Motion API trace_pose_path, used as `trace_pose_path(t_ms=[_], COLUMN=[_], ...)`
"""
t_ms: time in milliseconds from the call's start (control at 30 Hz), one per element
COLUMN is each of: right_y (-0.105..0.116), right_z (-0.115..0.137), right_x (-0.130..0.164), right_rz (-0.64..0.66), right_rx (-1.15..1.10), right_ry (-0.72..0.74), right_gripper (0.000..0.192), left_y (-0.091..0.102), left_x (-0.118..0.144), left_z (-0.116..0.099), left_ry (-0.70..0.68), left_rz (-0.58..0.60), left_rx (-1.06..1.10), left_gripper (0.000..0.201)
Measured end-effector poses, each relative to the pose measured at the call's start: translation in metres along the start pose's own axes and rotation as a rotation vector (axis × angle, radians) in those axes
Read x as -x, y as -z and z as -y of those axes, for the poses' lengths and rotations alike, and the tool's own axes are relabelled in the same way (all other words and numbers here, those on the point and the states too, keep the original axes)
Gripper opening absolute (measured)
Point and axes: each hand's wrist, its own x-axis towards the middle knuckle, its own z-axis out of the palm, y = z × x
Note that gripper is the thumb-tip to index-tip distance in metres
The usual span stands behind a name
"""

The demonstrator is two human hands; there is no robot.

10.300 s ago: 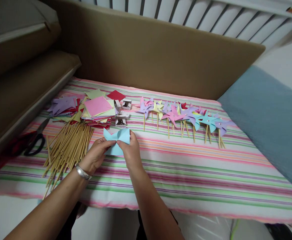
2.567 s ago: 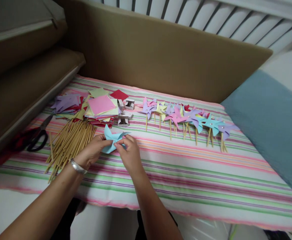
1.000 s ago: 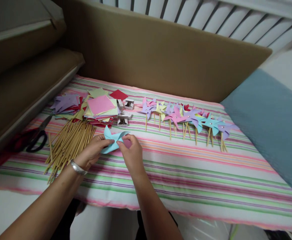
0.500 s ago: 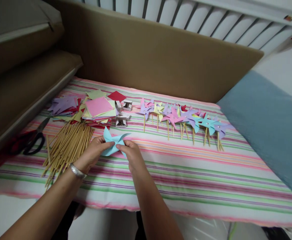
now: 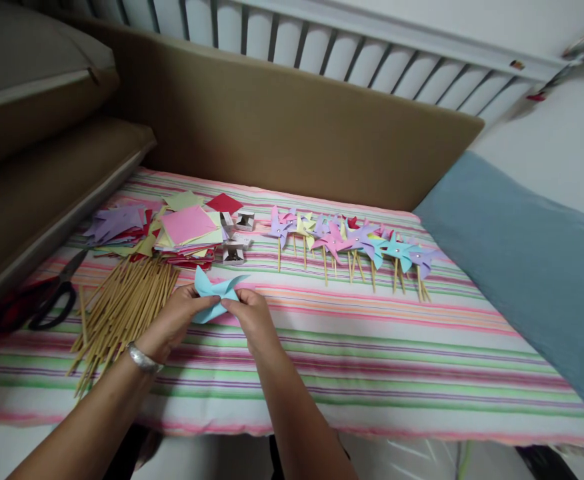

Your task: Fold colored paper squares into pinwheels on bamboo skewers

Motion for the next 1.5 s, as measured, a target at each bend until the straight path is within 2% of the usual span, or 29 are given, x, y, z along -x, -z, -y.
trace_pose_path(t_ms=[67, 167, 333, 500, 667, 867, 1100, 1267, 1333, 1433, 1500], right_y=[0.004, 0.013, 0.012, -0.012, -0.033, -0.043, -0.039, -0.042, -0.042, -0.035, -0.022], right_z=[0.000, 0.000, 0.011, 0.028, 0.033, 0.033, 0.031, 0.030, 0.034, 0.043, 0.047], right_x=[-0.003, -0.020, -0.069, -0.108, -0.134, -0.147, -0.139, -0.138, -0.137, -0.132, -0.122], right_rz=[-0.010, -0.132, -0.202, -0.195, -0.182, -0.152, -0.160, -0.175, -0.190, -0.237, -0.272], right_rx=[0.125, 0.554, 0.936, 1.299, 1.537, 1.630, 1.595, 1.539, 1.499, 1.421, 1.363], right_ry=[0.067, 0.160, 0.201, 0.136, 0.018, -0.084, -0.067, -0.064, -0.058, -0.036, -0.009], right_gripper=[0.023, 0.037, 0.026, 0.020, 0.019, 0.023, 0.020, 0.029, 0.027, 0.022, 0.021], left_y=[0.006, 0.019, 0.038, 0.046, 0.051, 0.061, 0.066, 0.069, 0.070, 0.070, 0.066], left_x=[0.000, 0.002, 0.010, 0.016, 0.017, 0.016, 0.021, 0.021, 0.021, 0.020, 0.019], left_z=[-0.006, -0.019, -0.039, -0.047, -0.048, -0.047, -0.052, -0.050, -0.050, -0.051, -0.054], left_ry=[-0.020, -0.067, -0.129, -0.106, -0.098, -0.100, -0.135, -0.150, -0.157, -0.153, -0.155], left_rz=[-0.063, -0.164, -0.263, -0.229, -0.171, -0.154, -0.122, -0.088, -0.085, -0.100, -0.112], left_rx=[-0.007, 0.035, 0.137, 0.203, 0.223, 0.247, 0.257, 0.248, 0.233, 0.244, 0.274], left_gripper=[0.020, 0.023, 0.026, 0.023, 0.019, 0.022, 0.023, 0.023, 0.022, 0.022, 0.024])
